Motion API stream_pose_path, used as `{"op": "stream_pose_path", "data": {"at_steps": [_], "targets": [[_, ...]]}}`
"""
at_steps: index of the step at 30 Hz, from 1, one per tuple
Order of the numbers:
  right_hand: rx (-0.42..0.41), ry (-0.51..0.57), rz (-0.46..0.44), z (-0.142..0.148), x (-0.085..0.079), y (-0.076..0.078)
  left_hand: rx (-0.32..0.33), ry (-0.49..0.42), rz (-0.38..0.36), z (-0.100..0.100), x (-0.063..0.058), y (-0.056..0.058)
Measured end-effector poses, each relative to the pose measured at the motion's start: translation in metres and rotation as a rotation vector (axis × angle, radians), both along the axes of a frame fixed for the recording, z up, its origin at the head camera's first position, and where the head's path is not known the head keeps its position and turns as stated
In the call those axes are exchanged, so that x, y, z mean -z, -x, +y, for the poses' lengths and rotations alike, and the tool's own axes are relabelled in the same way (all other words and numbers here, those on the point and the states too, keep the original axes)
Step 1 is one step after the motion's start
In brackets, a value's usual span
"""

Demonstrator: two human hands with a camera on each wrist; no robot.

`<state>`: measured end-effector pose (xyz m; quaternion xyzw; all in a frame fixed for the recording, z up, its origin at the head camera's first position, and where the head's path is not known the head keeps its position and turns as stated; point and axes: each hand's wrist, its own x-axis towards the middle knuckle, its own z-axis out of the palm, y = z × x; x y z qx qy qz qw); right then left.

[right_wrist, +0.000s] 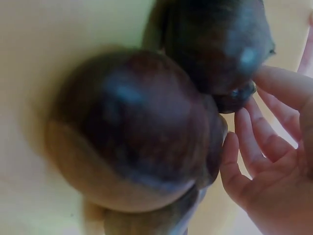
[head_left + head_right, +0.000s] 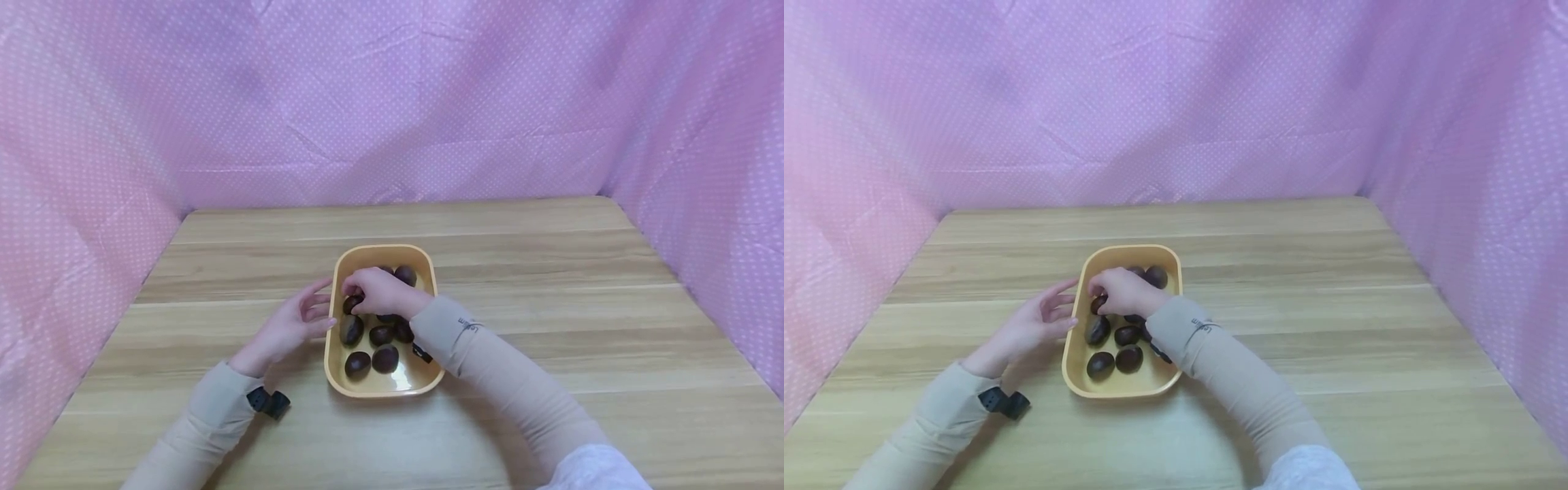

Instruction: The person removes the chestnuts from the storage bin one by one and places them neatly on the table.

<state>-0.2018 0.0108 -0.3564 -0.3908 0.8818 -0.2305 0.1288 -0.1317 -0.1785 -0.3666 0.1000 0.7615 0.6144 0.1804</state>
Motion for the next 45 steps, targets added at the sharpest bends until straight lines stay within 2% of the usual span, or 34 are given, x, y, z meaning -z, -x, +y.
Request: {"op": "stream_pose_path", "data": {"at_steps": [9, 19, 23, 29, 32, 38, 45], "targets": [[-0.006, -0.042, 0.013, -0.001, 0.003, 0.001, -0.045, 0.014, -0.038, 0.0, 0.003, -0.002], [-0.016, -0.082, 0.022, 0.001, 0.002, 0.003, -0.052, 0.012, -0.03, 0.001, 0.005, -0.002], [0.014, -0.084, 0.018, 0.001, 0.001, 0.002, -0.047, 0.029, -0.018, 0.001, 0.005, -0.001], [0.072, -0.031, -0.026, 0.001, -0.002, 0.0, -0.042, 0.017, -0.041, -0.001, 0.004, -0.002], [0.119, 0.034, -0.069, 0.001, -0.005, 0.001, -0.038, 0.024, -0.034, -0.001, 0.002, -0.002], [0.267, 0.174, -0.124, 0.008, -0.02, 0.003, -0.03, 0.042, -0.012, 0.0, 0.001, 0.0], [0.324, 0.27, -0.231, 0.02, -0.039, 0.002, -0.035, 0.016, -0.033, -0.002, 0.003, -0.002]]}}
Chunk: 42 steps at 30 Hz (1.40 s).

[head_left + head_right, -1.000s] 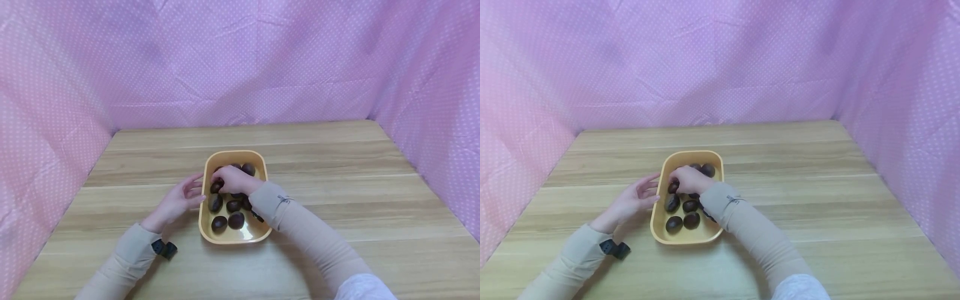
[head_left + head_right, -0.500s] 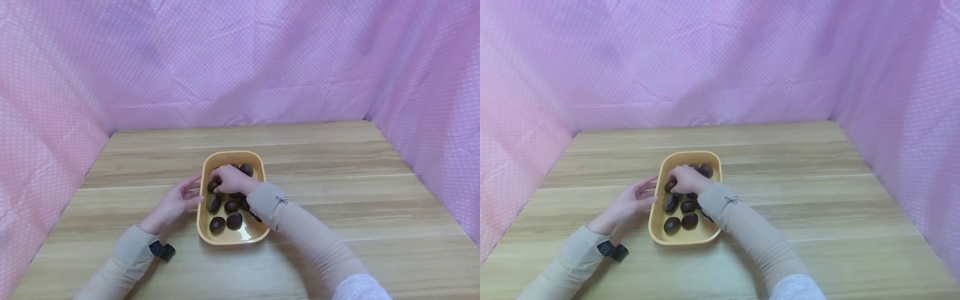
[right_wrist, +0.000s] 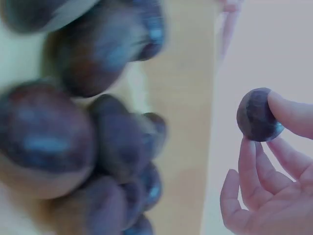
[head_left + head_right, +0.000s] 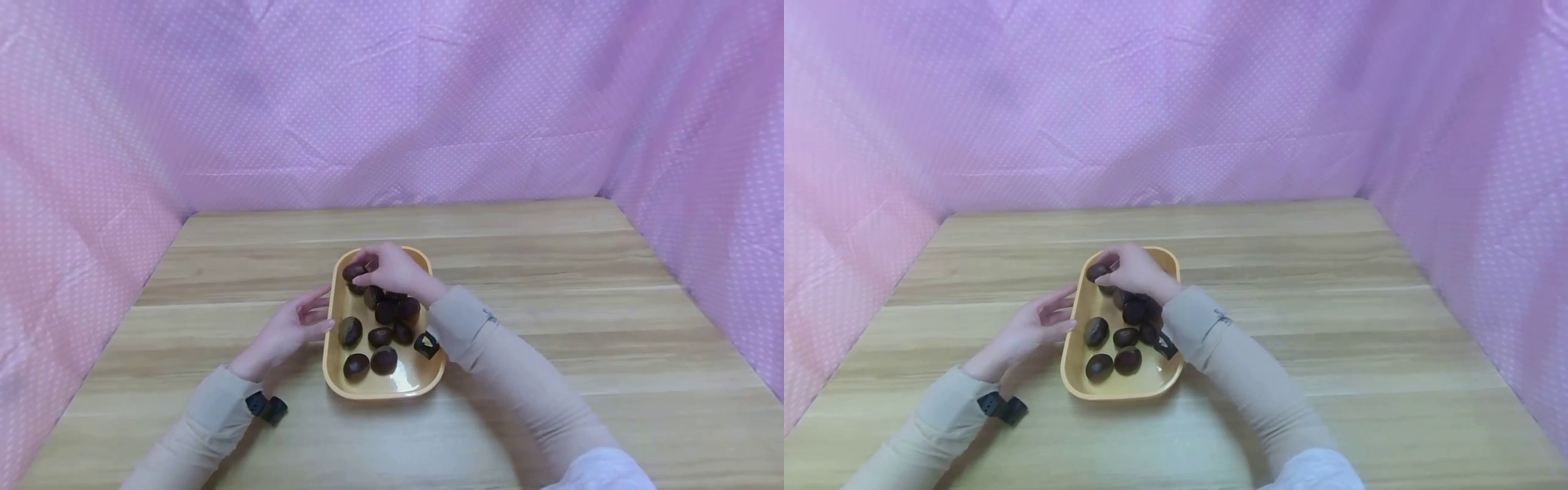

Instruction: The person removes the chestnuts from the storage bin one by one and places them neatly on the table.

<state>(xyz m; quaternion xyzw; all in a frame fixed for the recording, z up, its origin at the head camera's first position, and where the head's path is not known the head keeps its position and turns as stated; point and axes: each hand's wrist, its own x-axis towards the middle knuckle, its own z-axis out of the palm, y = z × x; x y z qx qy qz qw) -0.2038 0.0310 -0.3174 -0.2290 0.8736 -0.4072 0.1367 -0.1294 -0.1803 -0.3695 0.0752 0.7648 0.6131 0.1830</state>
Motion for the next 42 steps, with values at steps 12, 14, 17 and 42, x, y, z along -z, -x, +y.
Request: {"op": "stream_pose_path", "data": {"at_steps": [12, 14, 17, 42], "targets": [[-0.041, 0.121, 0.018, 0.052, -0.048, -0.001, -0.009, 0.008, 0.022, 0.003, -0.003, -0.005], [-0.047, 0.134, 0.025, 0.066, -0.048, 0.002, -0.014, 0.016, 0.028, 0.001, -0.004, -0.005], [-0.047, 0.131, 0.022, 0.084, -0.042, 0.008, -0.032, 0.029, 0.029, -0.004, -0.006, -0.008], [0.173, -0.036, -0.029, 0.173, 0.045, 0.061, -0.033, 0.044, 0.054, -0.003, 0.001, -0.012]]}}
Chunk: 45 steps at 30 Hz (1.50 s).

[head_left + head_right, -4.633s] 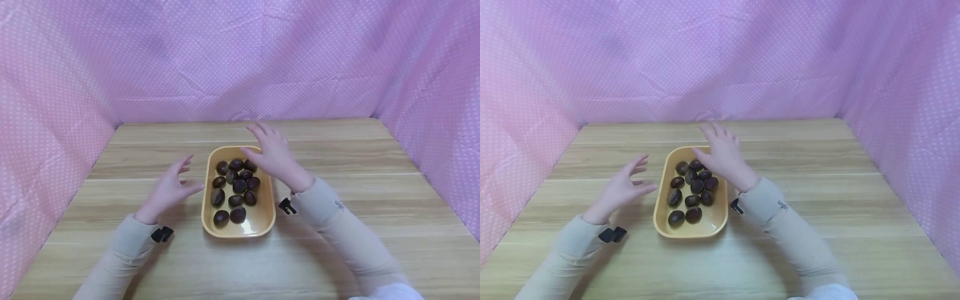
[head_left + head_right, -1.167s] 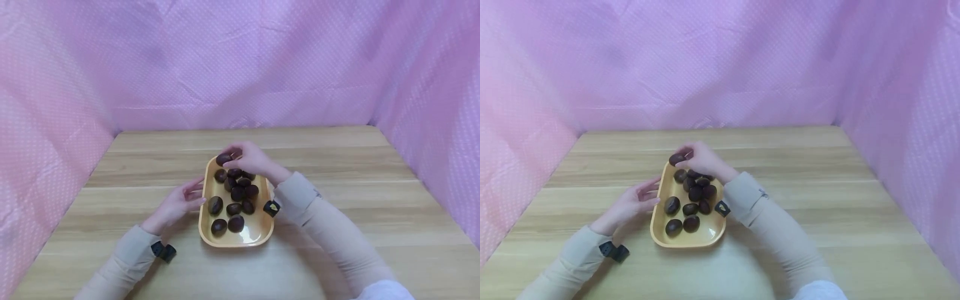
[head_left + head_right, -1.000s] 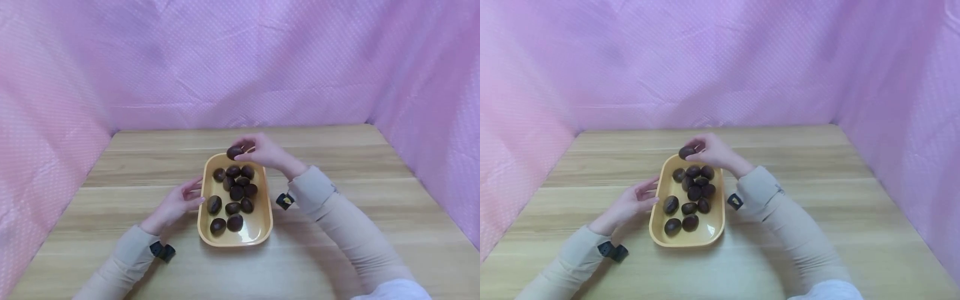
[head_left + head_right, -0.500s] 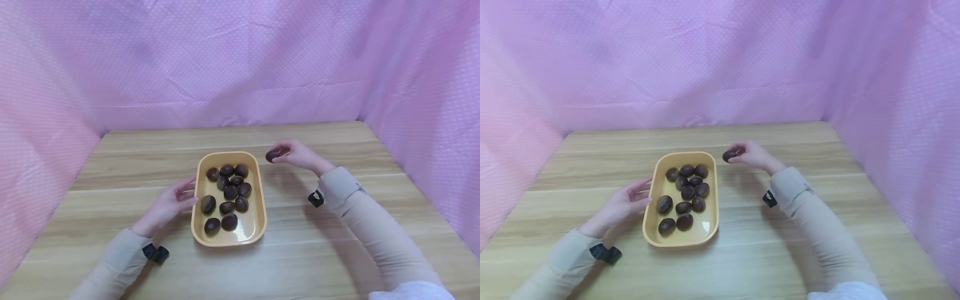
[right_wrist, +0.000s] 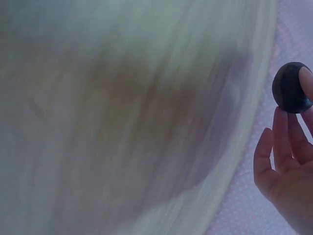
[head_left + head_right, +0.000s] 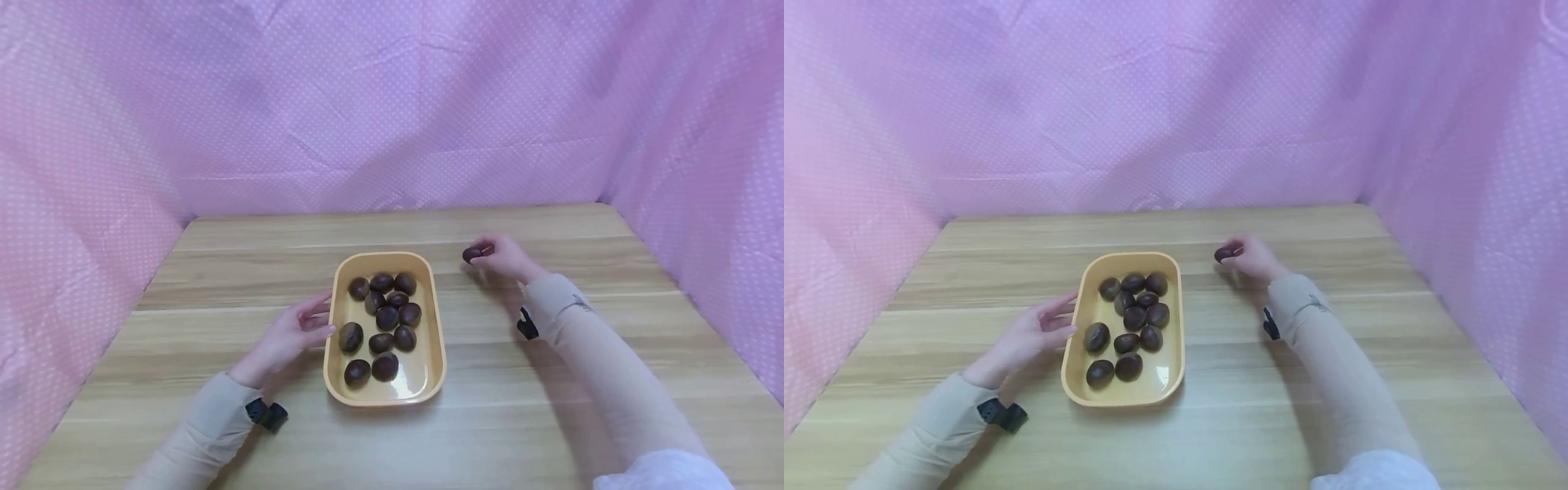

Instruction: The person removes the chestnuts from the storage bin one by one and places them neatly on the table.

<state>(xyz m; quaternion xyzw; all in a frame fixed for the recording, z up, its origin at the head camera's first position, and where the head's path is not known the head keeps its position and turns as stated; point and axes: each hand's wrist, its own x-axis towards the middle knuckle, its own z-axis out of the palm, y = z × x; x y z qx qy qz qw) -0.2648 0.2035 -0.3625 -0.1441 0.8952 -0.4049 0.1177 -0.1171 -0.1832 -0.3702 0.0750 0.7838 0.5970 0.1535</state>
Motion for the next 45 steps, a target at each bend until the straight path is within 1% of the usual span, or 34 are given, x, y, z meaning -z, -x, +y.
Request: {"op": "stream_pose_path", "data": {"at_steps": [4, 9, 12, 18, 26, 32, 36, 38, 40, 41, 42, 45], "targets": [[-0.007, -0.028, 0.017, 0.0, 0.005, 0.004, -0.009, 0.0, 0.0, 0.0, 0.001, 0.0], [-0.036, -0.07, 0.044, -0.001, 0.012, 0.008, -0.012, 0.004, 0.004, 0.0, 0.001, -0.001], [-0.045, -0.08, 0.055, -0.001, 0.015, 0.008, -0.006, -0.012, 0.005, -0.001, 0.001, -0.001], [-0.037, -0.086, 0.033, -0.002, 0.018, 0.008, -0.001, -0.048, -0.008, -0.001, 0.002, -0.002], [-0.055, -0.06, 0.033, -0.002, 0.019, 0.008, -0.01, -0.06, -0.023, 0.0, 0.003, -0.002], [-0.044, -0.073, -0.002, -0.002, 0.012, 0.008, -0.016, -0.058, -0.026, 0.001, 0.001, 0.0], [-0.039, -0.076, -0.023, -0.003, 0.01, 0.007, -0.02, -0.083, -0.042, 0.002, 0.0, 0.001], [-0.059, -0.056, -0.015, -0.002, 0.009, 0.006, -0.021, -0.087, -0.042, 0.002, -0.001, 0.001], [-0.095, -0.024, 0.0, -0.001, 0.01, 0.006, -0.02, -0.088, -0.041, 0.002, -0.001, 0.001], [-0.129, 0.01, 0.019, 0.002, 0.014, 0.009, -0.019, -0.088, -0.041, 0.002, -0.002, 0.001], [-0.148, 0.02, 0.03, 0.002, 0.015, 0.009, -0.021, -0.087, -0.042, 0.002, -0.002, 0.001], [-0.166, 0.016, 0.042, 0.002, 0.016, 0.008, -0.023, -0.088, -0.05, 0.003, -0.002, 0.0]]}}
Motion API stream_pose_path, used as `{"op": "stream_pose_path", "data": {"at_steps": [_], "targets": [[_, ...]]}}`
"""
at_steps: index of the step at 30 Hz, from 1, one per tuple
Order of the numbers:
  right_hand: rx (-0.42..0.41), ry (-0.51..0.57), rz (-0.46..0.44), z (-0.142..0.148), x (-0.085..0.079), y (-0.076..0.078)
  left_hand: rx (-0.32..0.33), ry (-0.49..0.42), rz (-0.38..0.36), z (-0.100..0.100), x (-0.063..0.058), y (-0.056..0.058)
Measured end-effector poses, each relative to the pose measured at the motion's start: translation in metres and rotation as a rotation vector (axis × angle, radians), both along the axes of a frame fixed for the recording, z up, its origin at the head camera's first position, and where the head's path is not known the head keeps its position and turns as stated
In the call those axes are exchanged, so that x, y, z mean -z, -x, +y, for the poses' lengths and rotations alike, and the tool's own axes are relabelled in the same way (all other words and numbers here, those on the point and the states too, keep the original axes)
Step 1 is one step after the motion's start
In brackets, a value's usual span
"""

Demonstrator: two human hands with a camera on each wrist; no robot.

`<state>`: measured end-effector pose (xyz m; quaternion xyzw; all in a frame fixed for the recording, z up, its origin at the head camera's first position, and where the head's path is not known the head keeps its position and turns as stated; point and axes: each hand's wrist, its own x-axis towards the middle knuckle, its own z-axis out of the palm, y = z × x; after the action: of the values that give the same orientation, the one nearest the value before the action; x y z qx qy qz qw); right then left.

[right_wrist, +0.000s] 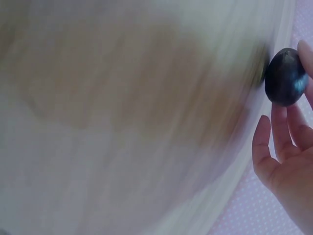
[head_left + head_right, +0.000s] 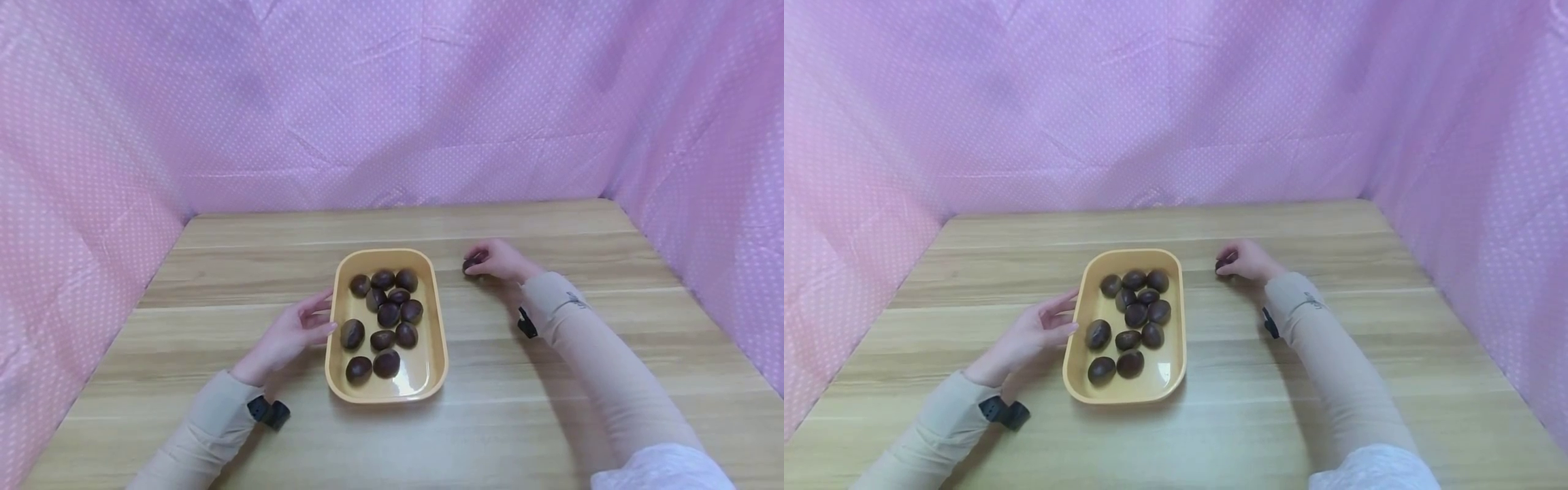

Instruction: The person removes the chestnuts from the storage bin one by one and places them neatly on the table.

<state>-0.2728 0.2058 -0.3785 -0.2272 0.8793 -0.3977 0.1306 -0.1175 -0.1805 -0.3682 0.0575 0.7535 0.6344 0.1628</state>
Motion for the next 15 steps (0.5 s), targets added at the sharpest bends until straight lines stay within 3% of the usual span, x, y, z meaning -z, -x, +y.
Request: {"op": "stream_pose_path", "data": {"at_steps": [6, 15], "targets": [[0.064, -0.105, -0.016, -0.0086, -0.0051, -0.0059, 0.002, 0.008, -0.001, 0.0007, -0.0004, -0.0004], [0.079, -0.108, -0.034, -0.0095, -0.0082, -0.0063, 0.007, 0.014, -0.001, 0.0005, 0.0005, -0.0004]]}}
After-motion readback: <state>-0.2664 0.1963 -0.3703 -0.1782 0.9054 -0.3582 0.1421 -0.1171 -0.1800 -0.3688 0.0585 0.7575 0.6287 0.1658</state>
